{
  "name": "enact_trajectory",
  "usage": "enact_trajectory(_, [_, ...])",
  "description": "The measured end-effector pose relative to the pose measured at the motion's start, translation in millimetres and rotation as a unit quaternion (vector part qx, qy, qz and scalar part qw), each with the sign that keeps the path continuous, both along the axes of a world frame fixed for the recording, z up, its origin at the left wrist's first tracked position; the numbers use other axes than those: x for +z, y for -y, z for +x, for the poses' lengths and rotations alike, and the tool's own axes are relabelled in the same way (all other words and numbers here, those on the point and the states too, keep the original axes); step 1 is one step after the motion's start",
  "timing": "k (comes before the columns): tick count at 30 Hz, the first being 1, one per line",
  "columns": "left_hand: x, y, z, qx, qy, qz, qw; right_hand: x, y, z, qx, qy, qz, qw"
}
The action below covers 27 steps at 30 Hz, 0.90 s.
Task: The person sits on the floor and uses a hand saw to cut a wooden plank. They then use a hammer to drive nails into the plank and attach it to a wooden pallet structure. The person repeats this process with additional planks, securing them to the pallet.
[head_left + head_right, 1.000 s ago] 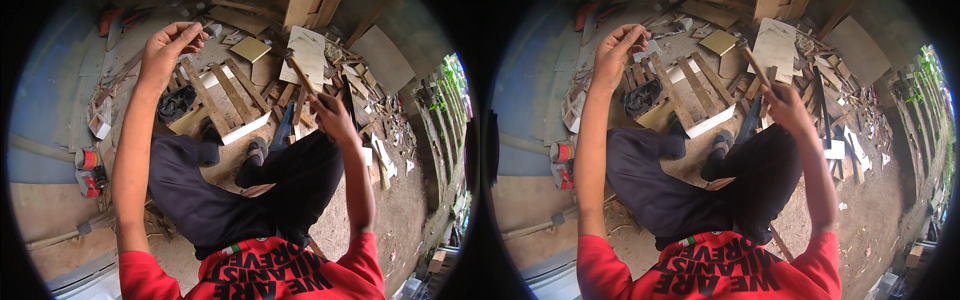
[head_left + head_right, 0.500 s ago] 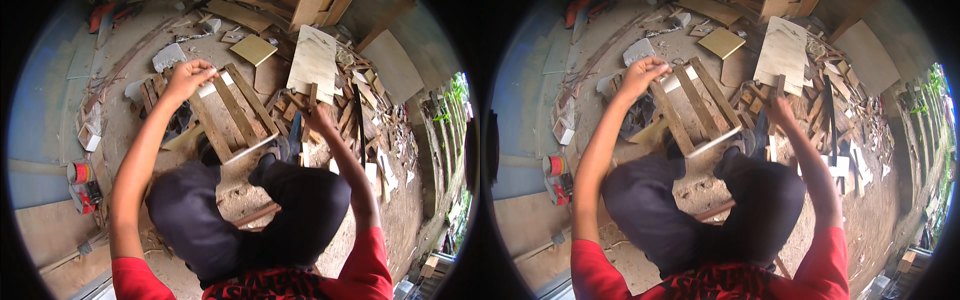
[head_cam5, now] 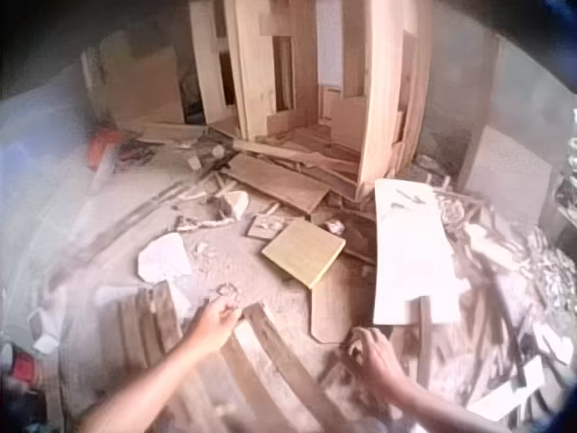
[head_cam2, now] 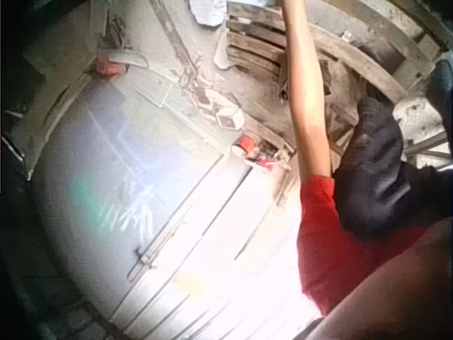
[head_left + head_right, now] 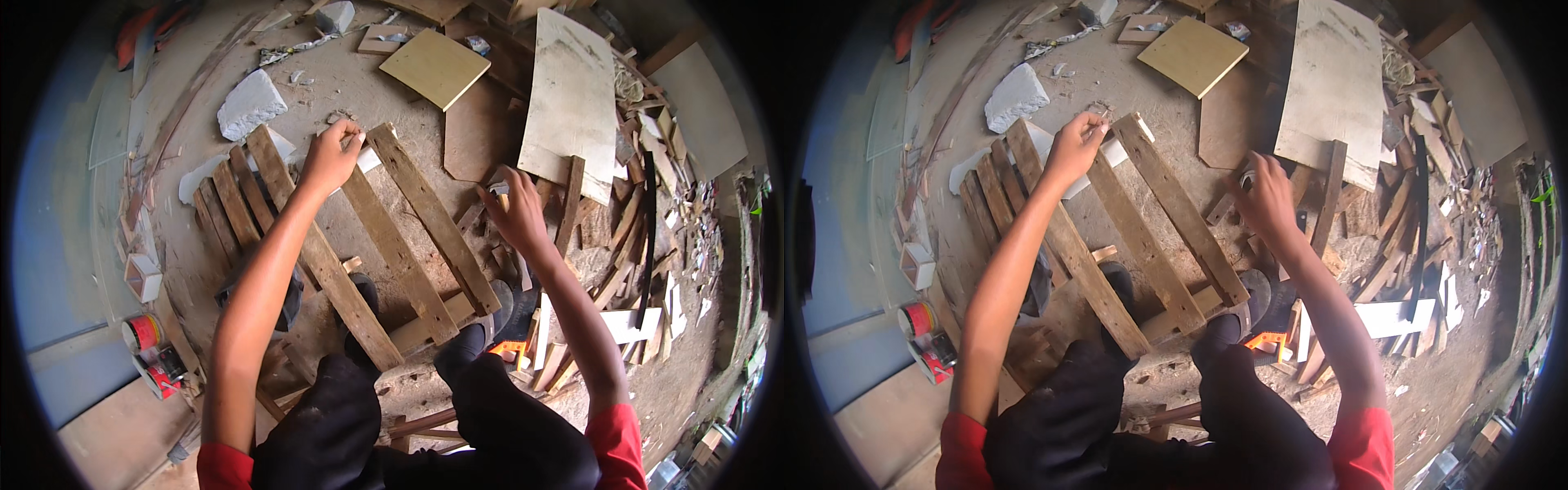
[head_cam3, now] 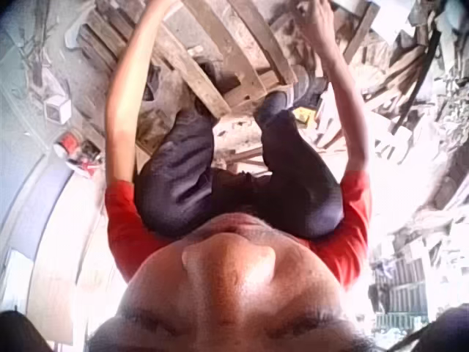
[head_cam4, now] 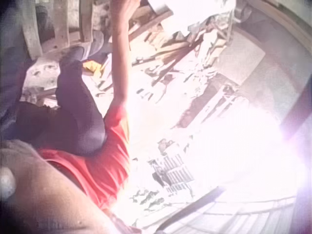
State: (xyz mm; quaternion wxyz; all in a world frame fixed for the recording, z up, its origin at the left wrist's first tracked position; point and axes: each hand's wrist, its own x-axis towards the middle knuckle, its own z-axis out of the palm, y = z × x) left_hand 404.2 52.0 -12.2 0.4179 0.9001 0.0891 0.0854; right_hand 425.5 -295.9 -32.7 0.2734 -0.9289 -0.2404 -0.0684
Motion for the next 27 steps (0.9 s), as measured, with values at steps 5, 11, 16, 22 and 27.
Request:
enact_trajectory(5, [-14.1, 14.7, 1.6, 0.033, -0.01, -0.097, 0.995, 3.8, -94.2, 24.2, 0.077, -0.369, 0.129, 0.917])
enact_trajectory(11, [-21.9, 27.8, 0.8, 0.082, 0.038, -0.179, 0.98, -11.5, -108.2, 15.6, 0.07, -0.361, 0.222, 0.903])
enact_trajectory(16, [-21.9, 29.8, 3.6, 0.091, 0.033, -0.198, 0.975, -10.0, -106.0, 13.9, 0.063, -0.373, 0.239, 0.894])
enact_trajectory(22, [-25.7, 29.9, 3.3, 0.091, 0.044, -0.173, 0.98, -10.2, -106.8, 15.0, 0.072, -0.37, 0.249, 0.892])
enact_trajectory(27, [-23.2, 31.9, 1.7, 0.086, 0.066, -0.148, 0.983, -14.3, -107.0, 12.0, 0.064, -0.355, 0.244, 0.9])
